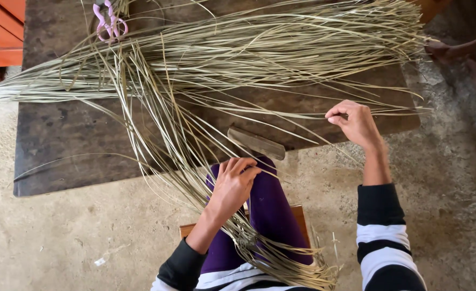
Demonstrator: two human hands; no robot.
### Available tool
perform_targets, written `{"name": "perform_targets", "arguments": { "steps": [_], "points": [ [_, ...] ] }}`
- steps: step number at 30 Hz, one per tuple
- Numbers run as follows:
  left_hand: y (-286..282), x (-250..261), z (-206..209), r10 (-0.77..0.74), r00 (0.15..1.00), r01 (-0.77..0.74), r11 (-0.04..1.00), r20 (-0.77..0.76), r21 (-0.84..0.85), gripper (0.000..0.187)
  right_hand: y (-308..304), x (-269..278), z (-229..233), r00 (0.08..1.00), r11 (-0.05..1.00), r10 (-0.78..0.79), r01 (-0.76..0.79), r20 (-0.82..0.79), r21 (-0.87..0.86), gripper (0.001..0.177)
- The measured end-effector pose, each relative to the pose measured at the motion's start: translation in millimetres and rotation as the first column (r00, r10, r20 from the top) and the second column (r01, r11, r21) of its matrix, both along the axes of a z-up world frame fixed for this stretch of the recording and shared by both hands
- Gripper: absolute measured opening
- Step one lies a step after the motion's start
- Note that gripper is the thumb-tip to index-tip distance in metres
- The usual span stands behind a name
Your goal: Weaving dried straw or grass strands into a circular base for a craft project
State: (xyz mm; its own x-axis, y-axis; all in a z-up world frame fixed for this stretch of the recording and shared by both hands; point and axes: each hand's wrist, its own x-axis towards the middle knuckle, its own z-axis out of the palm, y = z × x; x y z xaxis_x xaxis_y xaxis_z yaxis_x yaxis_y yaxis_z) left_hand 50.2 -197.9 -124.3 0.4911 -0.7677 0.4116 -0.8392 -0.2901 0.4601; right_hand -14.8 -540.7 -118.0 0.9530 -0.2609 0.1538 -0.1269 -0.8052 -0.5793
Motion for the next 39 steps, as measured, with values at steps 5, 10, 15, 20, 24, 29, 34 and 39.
{"name": "perform_targets", "arguments": {
  "steps": [5, 10, 15, 20, 24, 29, 34, 39],
  "points": [
    [-15.8, 17.6, -23.0, 0.059, 0.983, -0.067, 0.997, 0.174, 0.044, 0.013, 7.2, 0.4, 0.5, 0.999, 1.0, -0.017, 0.018, -0.042, 0.017, 0.004],
    [-27.6, 44.3, -29.1, 0.114, 0.935, -0.145, 0.987, 0.337, 0.069, 0.01, 8.7, 4.0, 1.7, 0.998, 0.999, -0.035, 0.033, -0.06, -0.031, 0.004],
    [-41.7, 61.6, -40.9, 0.101, 0.88, -0.152, 0.986, 0.465, 0.074, 0.002, 0.0, 16.5, 0.4, 0.998, 0.993, -0.046, 0.05, 0.046, -0.107, 0.003],
    [-63.3, 74.2, -25.4, 0.193, 0.882, -0.202, 0.979, 0.43, -0.024, 0.002, -12.6, 44.0, -3.4, 0.993, 0.988, -0.057, 0.07, 0.099, -0.136, 0.005],
    [-84.8, 89.4, -29.7, 0.233, 0.908, -0.191, 0.97, 0.349, -0.151, 0.007, -15.3, 63.3, 2.4, 0.979, 0.975, -0.022, 0.067, 0.205, -0.214, 0.004],
    [-97.5, 86.2, -45.1, 0.21, 0.884, -0.218, 0.975, 0.418, -0.029, 0.01, -30.9, 101.0, -25.7, 0.972, 0.959, 0.029, 0.039, 0.234, -0.281, 0.005],
    [-97.7, 81.2, -36.4, 0.201, 0.893, -0.227, 0.974, 0.403, 0.017, 0.011, -14.5, 125.0, -32.5, 0.982, 0.906, 0.018, 0.065, 0.19, -0.419, 0.018],
    [-100.3, 81.7, -42.8, 0.195, 0.9, -0.223, 0.974, 0.389, 0.028, 0.01, 14.3, 111.6, -45.7, 0.985, 0.916, 0.053, 0.017, 0.163, -0.4, 0.017]
  ]
}}
